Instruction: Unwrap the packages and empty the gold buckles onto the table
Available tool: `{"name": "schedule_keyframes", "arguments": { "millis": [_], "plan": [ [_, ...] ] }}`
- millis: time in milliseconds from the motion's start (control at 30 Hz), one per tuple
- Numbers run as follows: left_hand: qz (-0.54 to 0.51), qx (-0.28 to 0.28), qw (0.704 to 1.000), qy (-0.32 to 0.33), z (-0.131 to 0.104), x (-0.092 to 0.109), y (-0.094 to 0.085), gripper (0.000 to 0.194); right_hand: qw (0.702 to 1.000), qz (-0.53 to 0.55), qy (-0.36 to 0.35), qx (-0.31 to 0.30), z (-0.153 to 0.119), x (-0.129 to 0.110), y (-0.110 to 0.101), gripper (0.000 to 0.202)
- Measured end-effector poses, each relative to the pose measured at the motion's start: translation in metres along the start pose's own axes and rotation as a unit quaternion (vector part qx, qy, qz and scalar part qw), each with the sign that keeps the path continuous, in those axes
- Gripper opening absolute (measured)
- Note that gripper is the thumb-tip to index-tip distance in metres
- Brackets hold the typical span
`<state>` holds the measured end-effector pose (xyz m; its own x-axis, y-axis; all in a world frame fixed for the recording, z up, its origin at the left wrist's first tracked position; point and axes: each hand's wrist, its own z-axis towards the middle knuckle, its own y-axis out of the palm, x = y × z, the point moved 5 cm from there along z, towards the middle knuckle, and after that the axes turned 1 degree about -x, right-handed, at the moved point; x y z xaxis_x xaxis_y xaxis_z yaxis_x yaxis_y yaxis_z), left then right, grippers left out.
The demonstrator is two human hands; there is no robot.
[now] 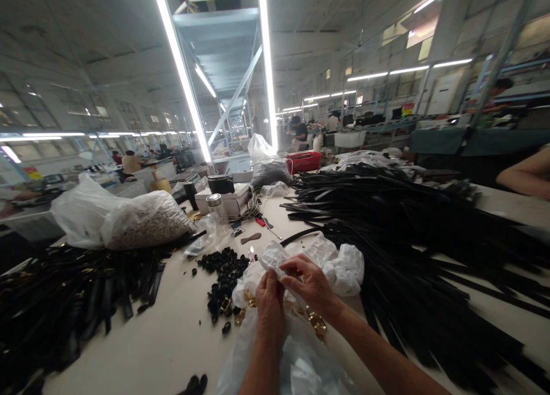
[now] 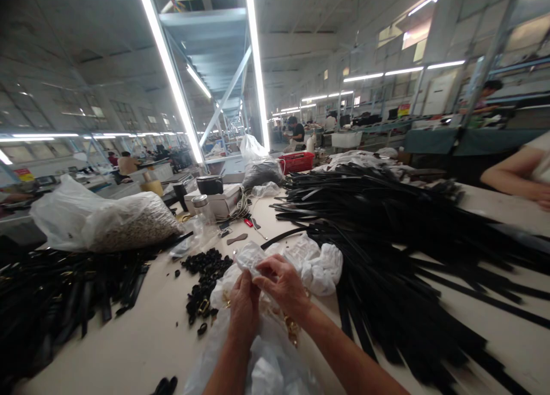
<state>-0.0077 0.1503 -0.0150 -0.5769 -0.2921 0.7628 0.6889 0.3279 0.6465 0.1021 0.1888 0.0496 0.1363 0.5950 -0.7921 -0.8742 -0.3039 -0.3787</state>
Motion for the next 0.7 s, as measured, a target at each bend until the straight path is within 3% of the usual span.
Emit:
{"name": "schedule_keyframes", "arguments": {
  "millis": [167,233,333,433,567,700],
  "plan": [
    [-0.022,0.012,1.000,-0.006,0.001,-0.003,-0.004,0.037,0.992,0.093,0.080,0.041,-0.002,0.020,0.000,0.041],
    [-0.031,0.017,0.999,-0.023,0.000,-0.004,-0.005,0.039,0.972,0.190,0.136,0.038,-0.004,0.031,0.003,0.048],
    [-0.018,0.031,0.999,-0.039,-0.003,-0.004,-0.004,0.042,0.944,0.275,0.183,0.014,-0.006,0.040,0.008,0.044],
    [0.011,0.033,0.999,-0.034,-0.005,0.000,-0.002,0.045,0.963,0.218,0.149,0.052,-0.003,0.036,0.000,0.033],
    [0.040,0.021,0.998,-0.036,-0.005,0.002,0.001,0.045,0.991,0.030,0.012,0.130,0.001,0.012,-0.018,0.015],
    [0.051,0.006,0.999,-0.019,-0.001,-0.001,0.002,0.039,0.993,0.001,0.041,0.108,0.009,0.000,-0.023,0.015]
  ]
}}
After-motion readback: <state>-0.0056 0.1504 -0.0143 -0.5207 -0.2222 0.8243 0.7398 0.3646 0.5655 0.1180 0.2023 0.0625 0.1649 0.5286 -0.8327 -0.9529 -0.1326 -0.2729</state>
